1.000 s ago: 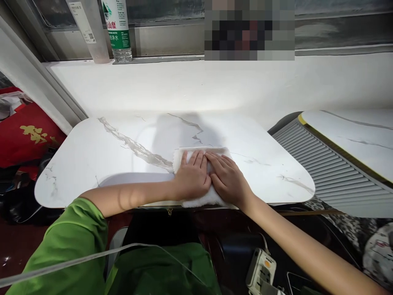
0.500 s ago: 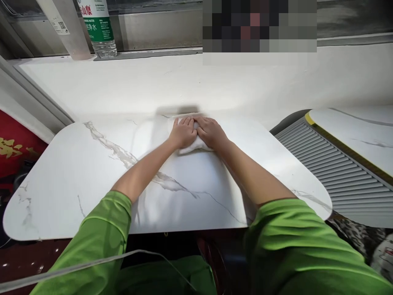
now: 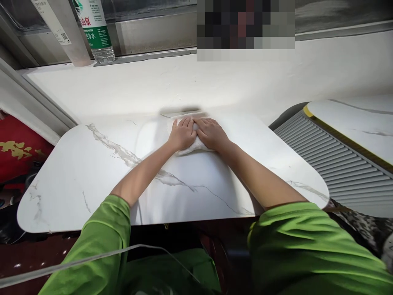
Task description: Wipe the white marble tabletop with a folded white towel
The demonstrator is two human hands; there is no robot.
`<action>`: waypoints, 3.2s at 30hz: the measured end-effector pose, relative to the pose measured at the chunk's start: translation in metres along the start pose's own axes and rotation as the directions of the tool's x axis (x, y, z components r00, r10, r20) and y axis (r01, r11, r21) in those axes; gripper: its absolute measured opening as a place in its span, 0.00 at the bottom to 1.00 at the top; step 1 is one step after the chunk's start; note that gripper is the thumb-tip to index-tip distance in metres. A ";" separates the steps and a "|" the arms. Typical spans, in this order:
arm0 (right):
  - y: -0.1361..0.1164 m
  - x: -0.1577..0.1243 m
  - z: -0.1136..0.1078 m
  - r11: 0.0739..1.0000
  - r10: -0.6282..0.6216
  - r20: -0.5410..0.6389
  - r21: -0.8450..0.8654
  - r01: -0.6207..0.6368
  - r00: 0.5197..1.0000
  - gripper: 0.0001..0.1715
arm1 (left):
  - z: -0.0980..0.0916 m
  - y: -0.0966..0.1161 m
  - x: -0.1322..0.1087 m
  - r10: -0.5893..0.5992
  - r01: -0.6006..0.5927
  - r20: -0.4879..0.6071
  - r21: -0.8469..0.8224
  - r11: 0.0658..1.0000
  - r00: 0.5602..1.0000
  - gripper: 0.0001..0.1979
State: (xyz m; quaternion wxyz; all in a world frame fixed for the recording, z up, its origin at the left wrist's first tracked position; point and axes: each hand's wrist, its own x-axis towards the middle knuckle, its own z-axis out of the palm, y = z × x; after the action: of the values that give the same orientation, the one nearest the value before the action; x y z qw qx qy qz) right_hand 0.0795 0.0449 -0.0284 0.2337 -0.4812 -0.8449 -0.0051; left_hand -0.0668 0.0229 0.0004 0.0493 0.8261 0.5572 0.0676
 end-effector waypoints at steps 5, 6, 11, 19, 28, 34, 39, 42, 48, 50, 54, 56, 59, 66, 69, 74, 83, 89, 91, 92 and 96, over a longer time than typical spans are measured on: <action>-0.011 -0.053 -0.026 0.998 -0.065 0.037 0.001 0.065 0.997 0.32 | 0.000 0.041 -0.048 0.004 -0.004 -0.006 0.014 1.000 1.000 0.30; -0.013 -0.066 -0.031 0.997 -0.072 0.042 -0.004 0.072 0.997 0.32 | 0.001 0.051 -0.058 0.007 -0.007 -0.001 0.017 1.000 1.000 0.30; -0.016 -0.134 -0.062 0.996 -0.085 0.022 -0.033 0.085 0.996 0.31 | 0.007 0.105 -0.097 0.062 -0.062 0.040 0.010 0.998 0.997 0.31; 0.018 -0.192 -0.091 0.995 0.068 -0.021 -0.076 -0.070 0.997 0.32 | 0.014 0.163 -0.091 0.227 -0.226 0.094 -0.026 0.974 0.969 0.31; 0.078 -0.136 -0.088 0.994 0.092 -0.004 -0.060 -0.092 0.996 0.31 | 0.028 0.162 -0.015 0.215 -0.215 0.009 -0.002 0.977 0.977 0.30; 0.106 -0.070 -0.062 0.991 0.111 -0.030 -0.067 -0.112 0.993 0.30 | 0.020 0.125 0.050 0.177 -0.173 0.094 -0.042 0.984 0.980 0.30; 0.129 -0.017 -0.039 0.991 0.115 -0.036 -0.065 -0.117 0.993 0.31 | 0.019 0.098 0.095 0.092 -0.089 0.062 -0.043 0.995 0.994 0.30; 0.136 -0.002 -0.032 0.988 0.138 -0.049 -0.069 -0.142 0.989 0.30 | 0.019 0.089 0.109 0.094 -0.092 0.066 -0.030 0.995 0.993 0.30; 0.125 -0.009 -0.032 0.989 0.117 -0.076 -0.079 -0.123 0.990 0.29 | 0.019 0.083 0.105 0.113 -0.111 0.083 -0.025 0.993 0.990 0.30; 0.114 -0.014 -0.034 0.989 0.110 -0.065 -0.095 -0.116 0.992 0.29 | 0.018 0.081 0.096 0.113 -0.111 0.084 -0.031 0.993 0.990 0.30; 0.082 -0.025 -0.038 0.988 0.099 -0.038 -0.114 -0.103 0.994 0.29 | 0.016 0.076 0.065 0.120 -0.119 0.060 -0.025 0.993 0.991 0.29; 0.062 -0.034 -0.039 0.986 0.103 -0.017 -0.132 -0.104 0.995 0.31 | 0.013 0.074 0.043 0.121 -0.120 0.055 -0.015 0.993 0.991 0.29; 0.028 -0.060 -0.041 0.981 0.110 -0.027 -0.160 -0.112 0.994 0.32 | 0.006 0.073 0.000 0.144 -0.144 0.070 -0.006 0.990 0.987 0.29; -0.065 -0.149 -0.053 0.977 0.060 -0.081 -0.201 -0.075 0.995 0.30 | -0.004 0.076 -0.117 0.262 -0.261 0.100 -0.021 0.965 0.960 0.30; -0.089 -0.169 -0.056 0.980 0.024 -0.080 -0.196 -0.039 0.996 0.30 | -0.003 0.074 -0.146 0.280 -0.278 0.086 -0.039 0.960 0.956 0.31; -0.086 -0.160 -0.054 0.990 0.034 -0.085 -0.135 -0.045 0.996 0.31 | -0.002 0.072 -0.145 0.264 -0.259 0.090 -0.058 0.964 0.960 0.31; -0.016 -0.045 -0.025 0.996 0.084 -0.051 -0.040 -0.086 0.995 0.28 | -0.003 0.031 -0.033 0.140 -0.137 0.065 -0.045 0.990 0.988 0.30; 0.009 0.029 0.004 0.989 0.132 -0.075 -0.059 -0.136 0.988 0.25 | 0.000 -0.009 0.033 0.068 -0.068 0.003 -0.029 0.997 0.998 0.28; 0.011 0.036 0.009 0.987 0.146 -0.075 -0.063 -0.151 0.986 0.25 | 0.000 -0.014 0.038 0.070 -0.070 0.005 -0.025 0.997 0.998 0.28; 0.011 0.036 0.010 0.986 0.151 -0.076 -0.062 -0.155 0.986 0.26 | 0.000 -0.015 0.039 0.069 -0.069 0.008 -0.024 0.997 0.998 0.28; 0.005 0.025 0.007 0.988 0.141 -0.072 -0.049 -0.145 0.987 0.28 | -0.001 -0.012 0.026 0.051 -0.051 0.022 -0.022 0.998 0.998 0.29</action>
State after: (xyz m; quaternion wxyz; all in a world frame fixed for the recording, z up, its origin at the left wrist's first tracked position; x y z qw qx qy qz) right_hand 0.0702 0.0693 -0.0257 0.2489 -0.5462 -0.7993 -0.0276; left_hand -0.0680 0.0513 0.0008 0.0628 0.8403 0.5345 0.0658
